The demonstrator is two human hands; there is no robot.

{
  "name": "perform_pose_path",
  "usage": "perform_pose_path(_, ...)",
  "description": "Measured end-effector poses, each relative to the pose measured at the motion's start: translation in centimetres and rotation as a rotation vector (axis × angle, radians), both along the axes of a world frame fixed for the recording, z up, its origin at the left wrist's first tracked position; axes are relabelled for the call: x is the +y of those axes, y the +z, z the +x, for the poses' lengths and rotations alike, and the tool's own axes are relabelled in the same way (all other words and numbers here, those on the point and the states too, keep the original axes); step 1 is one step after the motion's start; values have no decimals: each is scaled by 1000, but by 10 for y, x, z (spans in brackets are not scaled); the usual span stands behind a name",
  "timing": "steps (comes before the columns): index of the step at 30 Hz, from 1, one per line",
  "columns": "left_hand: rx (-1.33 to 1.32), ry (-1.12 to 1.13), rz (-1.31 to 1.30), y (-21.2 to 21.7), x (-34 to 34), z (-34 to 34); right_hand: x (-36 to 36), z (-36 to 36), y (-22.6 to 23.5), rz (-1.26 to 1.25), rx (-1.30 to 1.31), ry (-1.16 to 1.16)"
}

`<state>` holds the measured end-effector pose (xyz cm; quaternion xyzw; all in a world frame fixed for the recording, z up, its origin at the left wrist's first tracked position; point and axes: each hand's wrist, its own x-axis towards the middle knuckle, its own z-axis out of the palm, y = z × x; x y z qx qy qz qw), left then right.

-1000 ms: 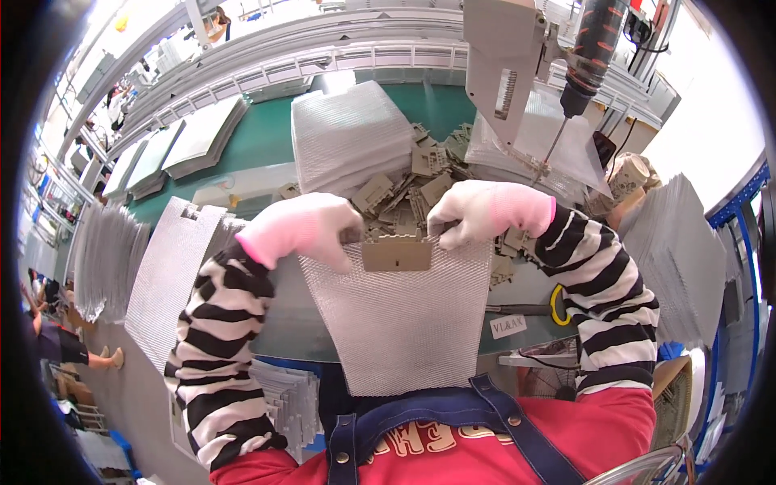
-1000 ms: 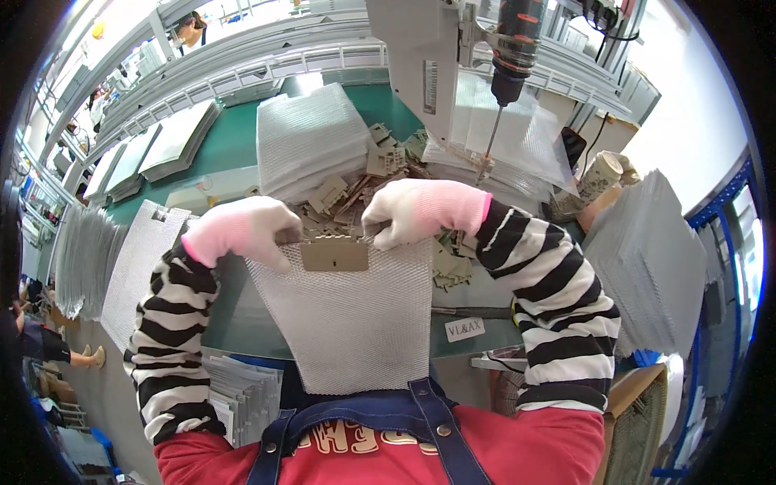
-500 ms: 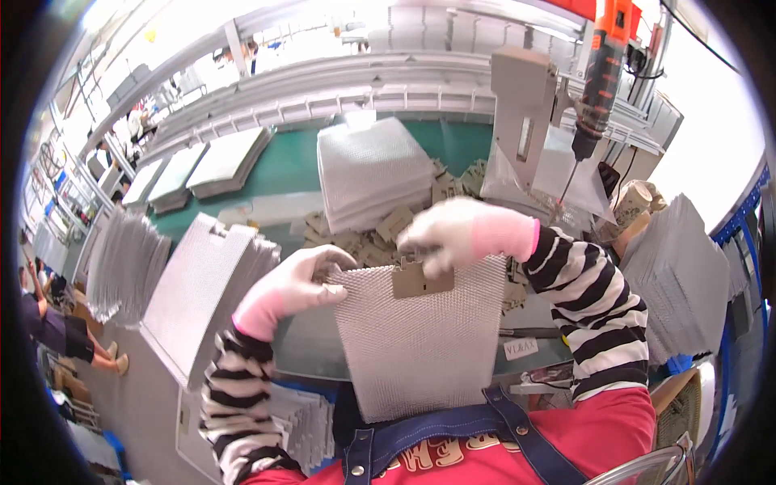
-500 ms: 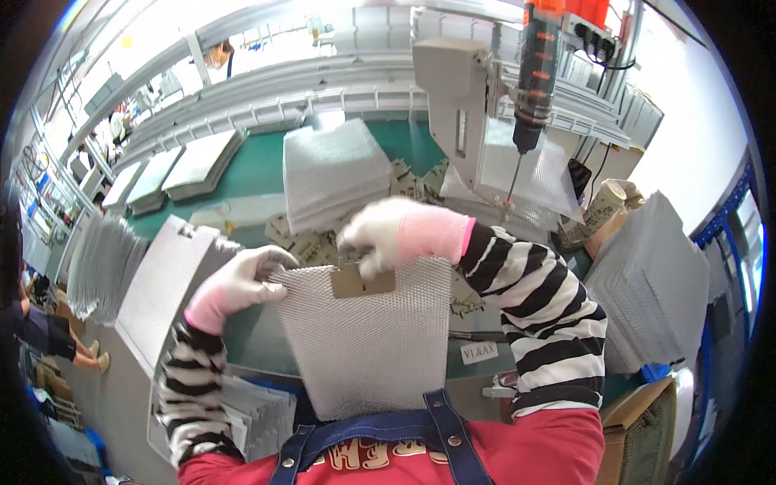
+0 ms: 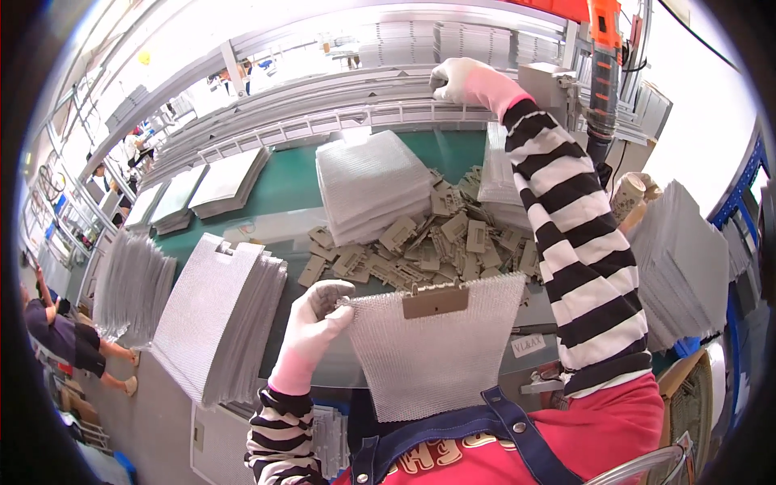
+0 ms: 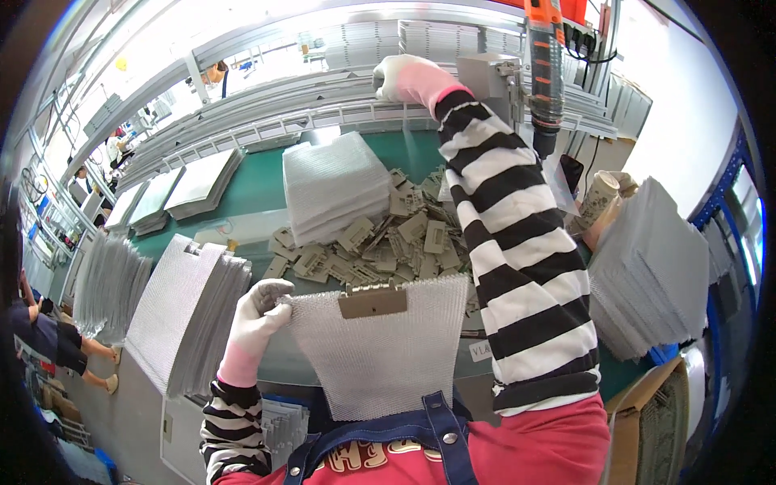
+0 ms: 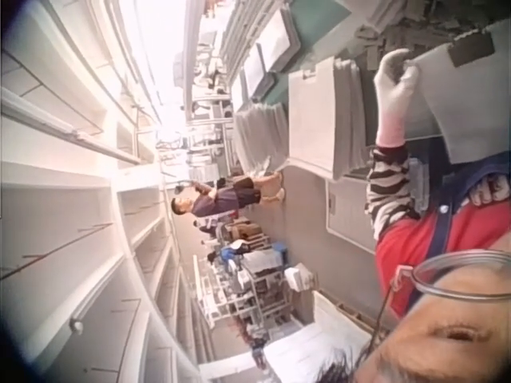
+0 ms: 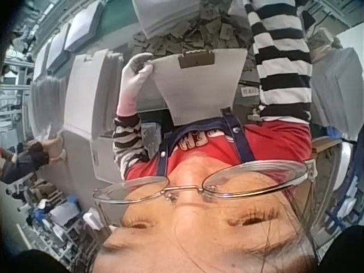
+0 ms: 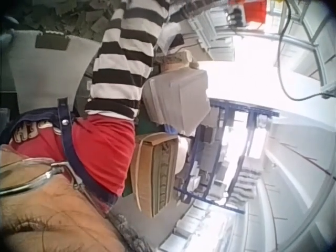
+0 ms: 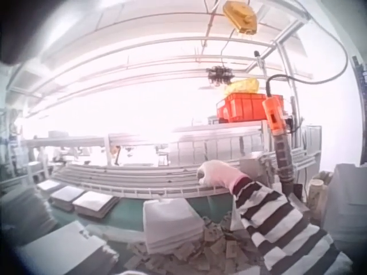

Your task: Assembling mesh air filters by attaching metal frames and plastic latches using an electric screwdriver and a hammer.

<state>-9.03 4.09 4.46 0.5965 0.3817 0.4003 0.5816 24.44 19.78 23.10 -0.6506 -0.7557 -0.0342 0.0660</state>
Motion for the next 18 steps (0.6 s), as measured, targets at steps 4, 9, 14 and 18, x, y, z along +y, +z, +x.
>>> perform_pose_path(4,-43,26,-15,0,3,17,-20,20,1,23,255,37)
perform_pose_path(9,-63,26,-39,-6,3,13,3,8,4,-58,26,77)
perform_pose_path(14,-88,1,2,-9,8,26,10,17,-9,297,19,-180)
perform_pose_path(18,-147,47,4,-14,7,29,-9,6,-8,551,140,-203)
